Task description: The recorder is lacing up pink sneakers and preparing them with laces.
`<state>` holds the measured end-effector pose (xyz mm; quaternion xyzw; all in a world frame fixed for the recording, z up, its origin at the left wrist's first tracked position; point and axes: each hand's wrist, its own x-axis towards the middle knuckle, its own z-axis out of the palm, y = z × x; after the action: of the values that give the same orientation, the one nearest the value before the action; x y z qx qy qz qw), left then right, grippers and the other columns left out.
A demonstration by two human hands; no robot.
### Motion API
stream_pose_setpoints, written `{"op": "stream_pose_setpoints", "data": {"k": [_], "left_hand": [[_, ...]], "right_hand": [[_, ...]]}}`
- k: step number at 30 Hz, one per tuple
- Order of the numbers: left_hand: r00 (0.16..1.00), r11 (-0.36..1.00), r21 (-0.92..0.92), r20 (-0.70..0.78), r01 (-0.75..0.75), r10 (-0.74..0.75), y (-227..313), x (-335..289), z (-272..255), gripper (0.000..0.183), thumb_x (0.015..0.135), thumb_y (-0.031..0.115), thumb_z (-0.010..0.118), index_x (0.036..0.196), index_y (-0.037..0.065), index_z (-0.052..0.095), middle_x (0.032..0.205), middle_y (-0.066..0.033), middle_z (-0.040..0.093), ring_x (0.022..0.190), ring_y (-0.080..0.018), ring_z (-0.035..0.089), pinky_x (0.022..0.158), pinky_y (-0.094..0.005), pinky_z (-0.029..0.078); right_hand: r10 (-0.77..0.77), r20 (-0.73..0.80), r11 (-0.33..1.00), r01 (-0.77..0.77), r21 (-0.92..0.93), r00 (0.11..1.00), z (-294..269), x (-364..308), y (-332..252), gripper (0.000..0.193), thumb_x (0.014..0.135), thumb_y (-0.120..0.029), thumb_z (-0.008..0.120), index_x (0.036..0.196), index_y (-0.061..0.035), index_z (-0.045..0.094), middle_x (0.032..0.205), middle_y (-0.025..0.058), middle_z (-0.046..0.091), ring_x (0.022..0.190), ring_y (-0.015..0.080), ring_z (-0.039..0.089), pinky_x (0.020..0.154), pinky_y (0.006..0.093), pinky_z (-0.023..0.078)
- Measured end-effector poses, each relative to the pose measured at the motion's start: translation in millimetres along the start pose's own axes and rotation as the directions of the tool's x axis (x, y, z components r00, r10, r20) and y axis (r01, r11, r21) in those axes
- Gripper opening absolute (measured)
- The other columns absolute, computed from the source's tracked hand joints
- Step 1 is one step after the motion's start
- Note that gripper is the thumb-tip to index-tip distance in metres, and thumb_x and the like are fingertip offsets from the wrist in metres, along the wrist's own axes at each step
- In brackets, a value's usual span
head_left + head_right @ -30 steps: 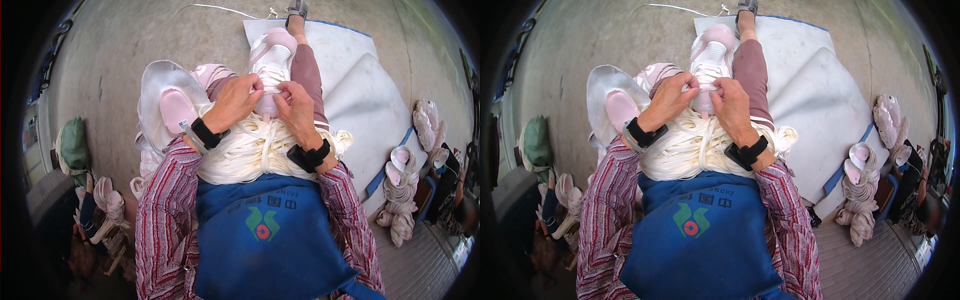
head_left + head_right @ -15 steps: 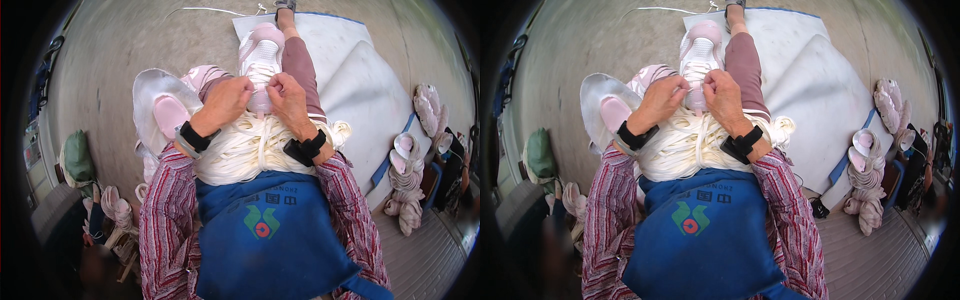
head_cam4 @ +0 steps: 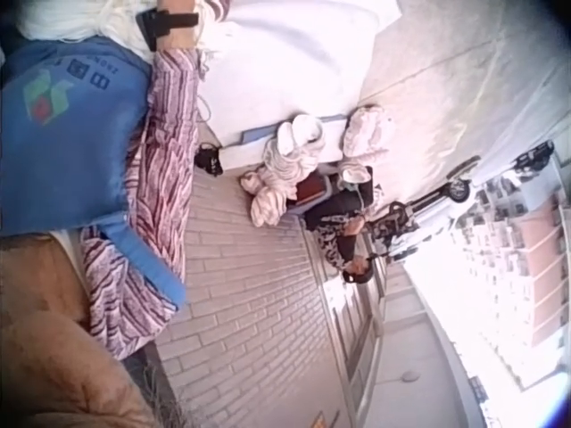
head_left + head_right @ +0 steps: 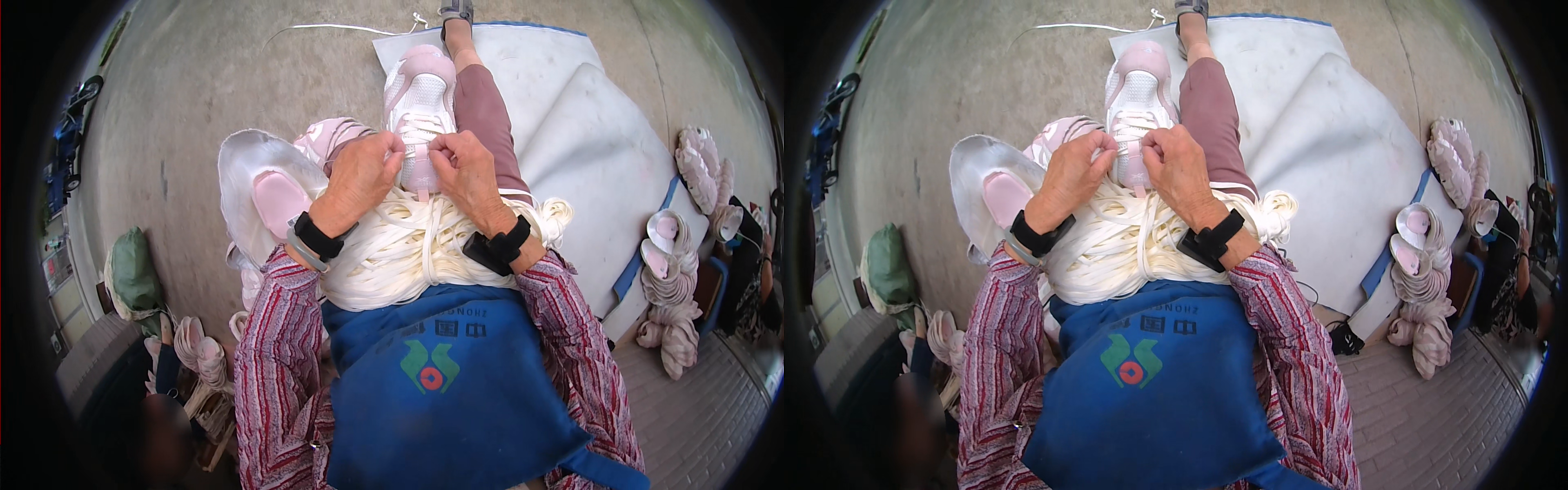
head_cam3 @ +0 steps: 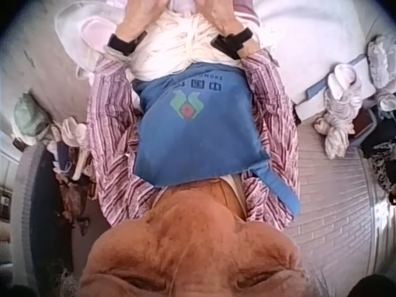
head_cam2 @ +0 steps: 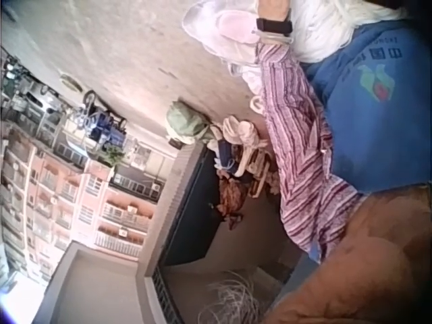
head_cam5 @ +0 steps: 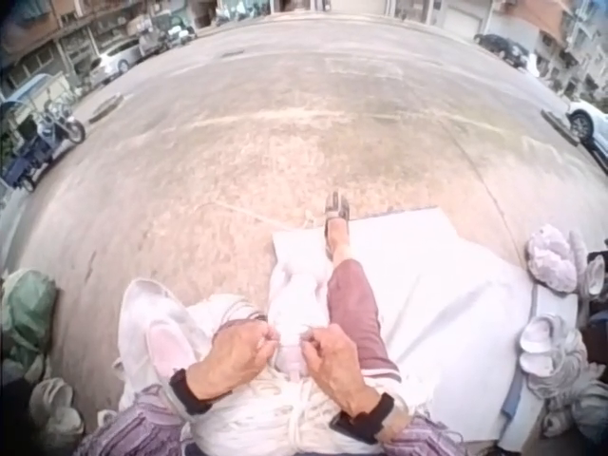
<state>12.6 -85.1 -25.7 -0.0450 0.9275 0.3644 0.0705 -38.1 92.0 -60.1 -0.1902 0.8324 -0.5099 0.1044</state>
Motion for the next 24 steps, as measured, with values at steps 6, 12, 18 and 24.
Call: {"op": "stream_pose_setpoints", "data": {"k": [6,12,18,24], "left_hand": [[0.997,0.99,0.113,-0.008,-0.081,0.083,6.0,3.7,3.0,0.01,0.084,0.012,0.057,0.089,0.004,0.059,0.077,-0.0162,0.062,0.076,-0.0341,0.061,0.067,-0.0407,0.047],[1.0,0.999,0.033,-0.009,-0.009,0.009,8.6,8.3,10.3,0.01,0.083,0.011,0.059,0.089,0.003,0.059,0.078,-0.0152,0.062,0.075,-0.0329,0.061,0.066,-0.0398,0.046],[0.995,0.994,-0.112,-0.094,0.02,-0.03,10.1,7.0,10.4,0.01,0.081,0.012,0.06,0.084,0.003,0.057,0.082,-0.017,0.062,0.079,-0.0357,0.06,0.067,-0.0421,0.046],[0.991,0.999,-0.004,-0.123,-0.052,0.051,8.6,6.5,13.0,0.011,0.081,0.014,0.062,0.086,0.004,0.06,0.082,-0.0131,0.064,0.076,-0.0304,0.061,0.068,-0.0365,0.047]], "right_hand": [[0.008,0.019,1.0,-0.007,-0.012,1.0,-0.7,-1.6,-3.0,0.007,0.078,-0.006,0.063,0.084,-0.0029,0.063,0.076,0.014,0.053,0.068,0.0296,0.056,0.063,0.0387,0.046],[0.013,-0.023,1.0,-0.013,-0.023,1.0,3.8,-2.4,0.1,0.009,0.079,-0.008,0.065,0.086,-0.0032,0.064,0.077,0.0144,0.054,0.07,0.0307,0.058,0.065,0.0407,0.046],[0.004,-0.013,0.998,-0.005,-0.058,1.0,2.2,-4.2,0.5,0.011,0.081,-0.009,0.063,0.09,-0.0032,0.065,0.079,0.0161,0.055,0.075,0.0331,0.058,0.069,0.0419,0.046],[-0.102,-0.028,0.982,0.097,-0.159,0.994,5.2,-4.0,0.8,0.011,0.083,-0.01,0.062,0.091,-0.0023,0.065,0.081,0.0172,0.056,0.077,0.0348,0.058,0.07,0.0421,0.047]]}}
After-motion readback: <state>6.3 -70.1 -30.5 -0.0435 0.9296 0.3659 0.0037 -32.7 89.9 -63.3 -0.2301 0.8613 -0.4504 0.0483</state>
